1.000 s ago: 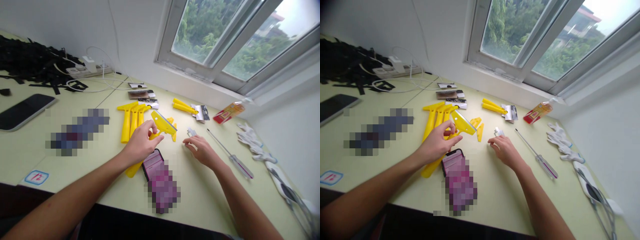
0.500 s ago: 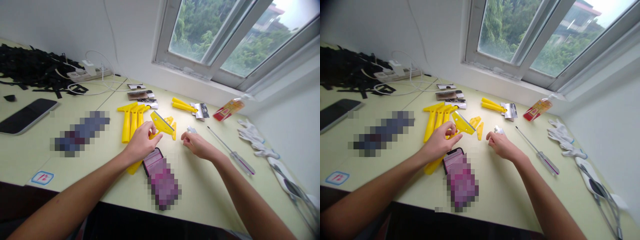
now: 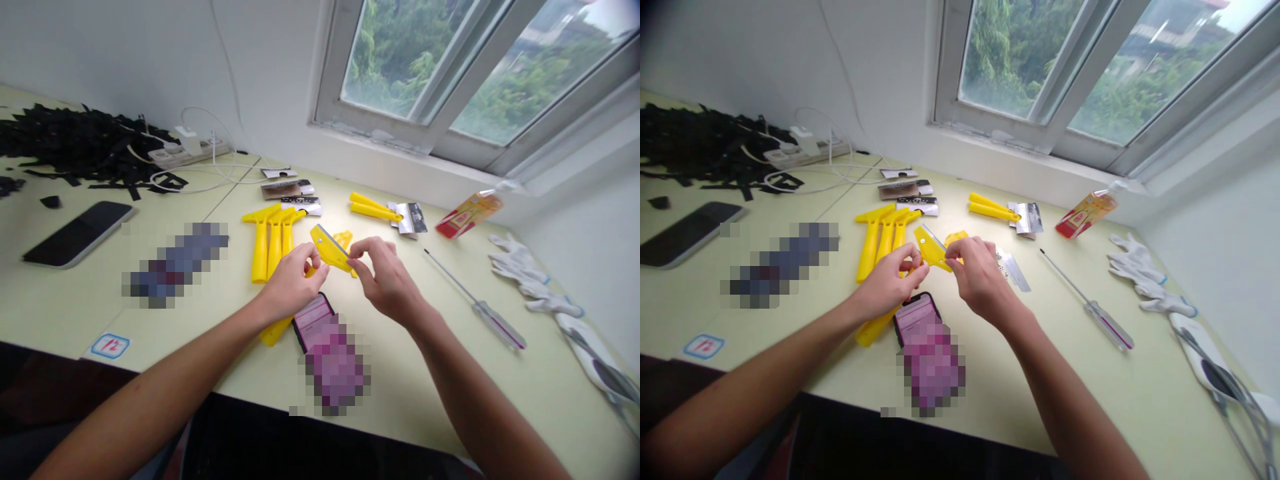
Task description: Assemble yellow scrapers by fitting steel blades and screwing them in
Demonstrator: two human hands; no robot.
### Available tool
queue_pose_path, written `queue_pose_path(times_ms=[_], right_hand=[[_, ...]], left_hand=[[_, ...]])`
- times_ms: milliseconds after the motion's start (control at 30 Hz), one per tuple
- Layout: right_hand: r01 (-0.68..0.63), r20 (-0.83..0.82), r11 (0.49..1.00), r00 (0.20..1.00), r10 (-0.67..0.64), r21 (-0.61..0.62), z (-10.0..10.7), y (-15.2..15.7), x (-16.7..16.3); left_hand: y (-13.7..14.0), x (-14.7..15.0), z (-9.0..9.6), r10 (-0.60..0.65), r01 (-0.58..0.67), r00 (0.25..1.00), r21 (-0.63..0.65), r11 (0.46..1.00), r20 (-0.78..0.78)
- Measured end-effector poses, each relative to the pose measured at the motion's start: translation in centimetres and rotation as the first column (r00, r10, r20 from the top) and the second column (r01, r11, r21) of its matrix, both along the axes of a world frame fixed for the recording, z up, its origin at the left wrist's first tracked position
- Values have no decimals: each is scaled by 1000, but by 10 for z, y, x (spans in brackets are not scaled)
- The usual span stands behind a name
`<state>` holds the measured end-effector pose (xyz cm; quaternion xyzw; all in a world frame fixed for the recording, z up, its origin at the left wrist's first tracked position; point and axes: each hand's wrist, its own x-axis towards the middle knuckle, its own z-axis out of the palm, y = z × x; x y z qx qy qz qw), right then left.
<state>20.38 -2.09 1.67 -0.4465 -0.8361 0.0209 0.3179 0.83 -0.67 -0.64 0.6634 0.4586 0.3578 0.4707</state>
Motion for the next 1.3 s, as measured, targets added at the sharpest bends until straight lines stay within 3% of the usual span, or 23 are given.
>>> queue_pose_path(times_ms=[267, 467, 800, 1067, 1300], right_hand=[[8, 6, 986, 1000, -9, 166, -21, 7, -16], [72, -102, 987, 993, -58, 140, -29, 5, -22], [-12, -117, 985, 993, 32, 170, -39, 0, -17], [-3, -234, 998, 972, 16, 57, -40, -7, -13], [47, -446, 973, 883, -146, -226, -38, -5, -9]], left_hand=[[1, -1, -1, 23, -15, 998, 114, 993, -64], [0, -1, 3, 0, 2, 999, -45, 999, 38], [-2, -1, 3, -100, 140, 982, -255, 957, 163], [-3, 0, 2, -110, 160, 977, -286, 945, 181], [-3, -2, 6, -155, 169, 983, -165, 972, 97]])
